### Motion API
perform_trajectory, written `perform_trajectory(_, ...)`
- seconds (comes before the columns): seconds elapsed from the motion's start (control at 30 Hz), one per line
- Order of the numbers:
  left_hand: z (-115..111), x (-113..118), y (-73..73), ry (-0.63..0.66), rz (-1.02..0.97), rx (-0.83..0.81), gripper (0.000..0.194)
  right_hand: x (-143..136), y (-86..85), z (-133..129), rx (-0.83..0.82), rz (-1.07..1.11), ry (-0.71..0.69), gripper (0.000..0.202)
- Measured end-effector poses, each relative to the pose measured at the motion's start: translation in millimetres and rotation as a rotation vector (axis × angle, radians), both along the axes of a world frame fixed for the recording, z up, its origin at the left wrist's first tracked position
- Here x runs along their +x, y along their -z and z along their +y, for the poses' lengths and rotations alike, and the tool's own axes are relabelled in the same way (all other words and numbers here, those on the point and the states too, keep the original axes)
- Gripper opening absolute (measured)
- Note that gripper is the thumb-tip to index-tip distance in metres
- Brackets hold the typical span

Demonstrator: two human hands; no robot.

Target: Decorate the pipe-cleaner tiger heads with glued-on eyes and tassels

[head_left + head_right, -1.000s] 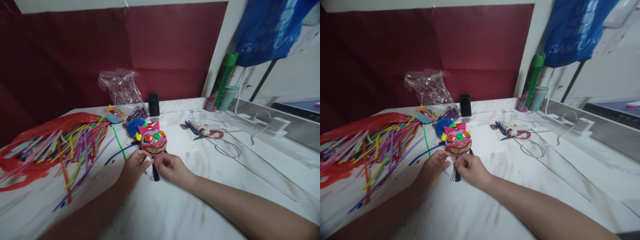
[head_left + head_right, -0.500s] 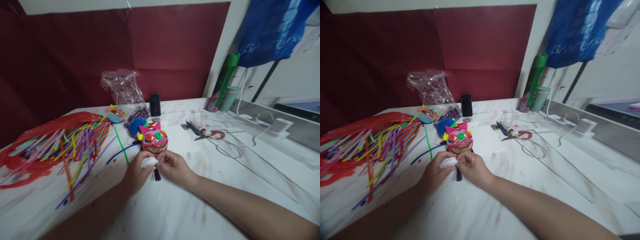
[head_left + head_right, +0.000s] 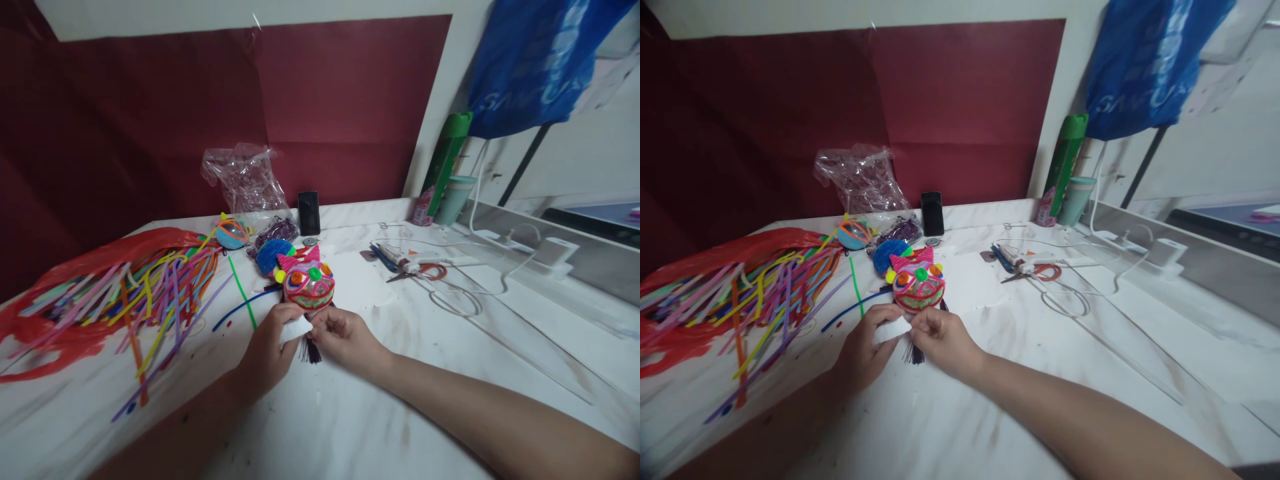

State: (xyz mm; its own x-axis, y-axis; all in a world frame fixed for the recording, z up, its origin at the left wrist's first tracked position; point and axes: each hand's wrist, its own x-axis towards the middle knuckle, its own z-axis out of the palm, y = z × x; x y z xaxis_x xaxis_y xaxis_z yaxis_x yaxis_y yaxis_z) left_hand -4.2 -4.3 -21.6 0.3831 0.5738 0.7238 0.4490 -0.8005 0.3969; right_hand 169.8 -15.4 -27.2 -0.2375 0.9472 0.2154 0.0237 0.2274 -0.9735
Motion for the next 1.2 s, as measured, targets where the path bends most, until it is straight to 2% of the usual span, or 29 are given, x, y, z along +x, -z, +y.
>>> perform_trajectory(0.2,1.8,-0.6,-0.8,0.047,0.004,-0.009,0.024,0.8,-0.5,-2.0,0.026,-0.044,0.010,0.020)
perform_trajectory(0.33,0.0,0.9,-0.2,0.026,-0.012,-0.172,0.024,1.4,-0.7,-2.5,0.069,-0.114,0.053,0.019)
perform_trajectory(0.43,-1.0,2.4,1.5,0.062,-0.072,-0.305,0.028,2.9,-3.0,-3.3,0.131,-0.169,0.081,0.013)
perform_trajectory(0.5,0.1,3.0,3.3,0.087,-0.140,-0.349,0.023,4.1,-5.0,-3.9,0.196,-0.218,0.099,0.010)
perform_trajectory(0.7,6.0,2.3,6.8,0.121,-0.192,-0.336,0.012,5.7,-5.8,-3.7,0.250,-0.267,0.122,0.010)
perform_trajectory(0.83,5.1,2.5,6.5,0.087,-0.191,-0.395,0.017,5.7,-5.1,-3.8,0.247,-0.274,0.136,0.012)
perform_trajectory(1.07,0.5,5.8,0.4,0.019,-0.214,-0.700,0.018,7.9,-8.0,-3.1,0.264,-0.305,0.163,0.015)
perform_trajectory(1.2,0.8,6.2,-3.0,0.000,-0.236,-0.750,0.018,8.9,-8.0,-3.1,0.305,-0.353,0.158,0.016)
